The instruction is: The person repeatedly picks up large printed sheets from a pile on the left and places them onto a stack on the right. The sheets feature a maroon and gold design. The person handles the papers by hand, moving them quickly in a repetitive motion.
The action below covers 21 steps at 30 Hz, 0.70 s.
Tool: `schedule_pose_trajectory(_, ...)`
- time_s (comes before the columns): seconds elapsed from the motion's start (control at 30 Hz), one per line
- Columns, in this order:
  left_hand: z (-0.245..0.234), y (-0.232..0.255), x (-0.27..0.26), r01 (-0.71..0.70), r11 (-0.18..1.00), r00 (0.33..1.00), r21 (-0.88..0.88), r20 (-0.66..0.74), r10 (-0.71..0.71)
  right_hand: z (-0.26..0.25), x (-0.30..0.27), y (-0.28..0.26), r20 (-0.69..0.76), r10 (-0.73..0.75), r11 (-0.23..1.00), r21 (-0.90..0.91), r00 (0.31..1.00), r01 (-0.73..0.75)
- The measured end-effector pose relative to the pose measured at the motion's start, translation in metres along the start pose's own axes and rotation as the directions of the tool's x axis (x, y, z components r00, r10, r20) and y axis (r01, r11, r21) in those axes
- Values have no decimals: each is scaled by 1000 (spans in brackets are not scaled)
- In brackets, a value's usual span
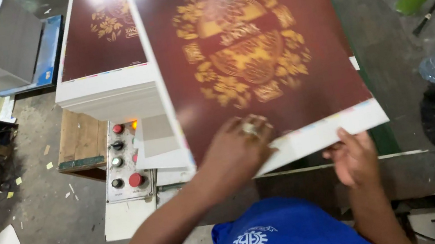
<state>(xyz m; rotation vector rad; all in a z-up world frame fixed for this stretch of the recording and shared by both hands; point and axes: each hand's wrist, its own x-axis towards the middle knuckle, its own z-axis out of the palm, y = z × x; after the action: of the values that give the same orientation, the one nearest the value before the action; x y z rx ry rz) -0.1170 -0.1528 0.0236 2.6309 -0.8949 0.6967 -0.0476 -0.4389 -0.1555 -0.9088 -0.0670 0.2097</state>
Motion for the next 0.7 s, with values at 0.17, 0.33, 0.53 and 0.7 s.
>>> schedule_pose_trajectory(0.17,-5,-99,-21,378,813,826,444,236,-513,-81,-22,-3,-165,-40,999,-43,986,33)
schedule_pose_trajectory(0.33,-11,-194,-18,312,844,944,437,-44,-327,-168,-46,4,-261,-20,998,-63,965,3)
schedule_pose_trajectory(0.53,-34,-217,7,306,872,909,382,155,-387,-223,-65,16,-394,-10,993,-110,919,-36)
schedule_pose_trajectory(0.7,-53,-223,10,504,815,684,286,444,-579,-256,-72,30,-479,-14,982,-172,878,-78)
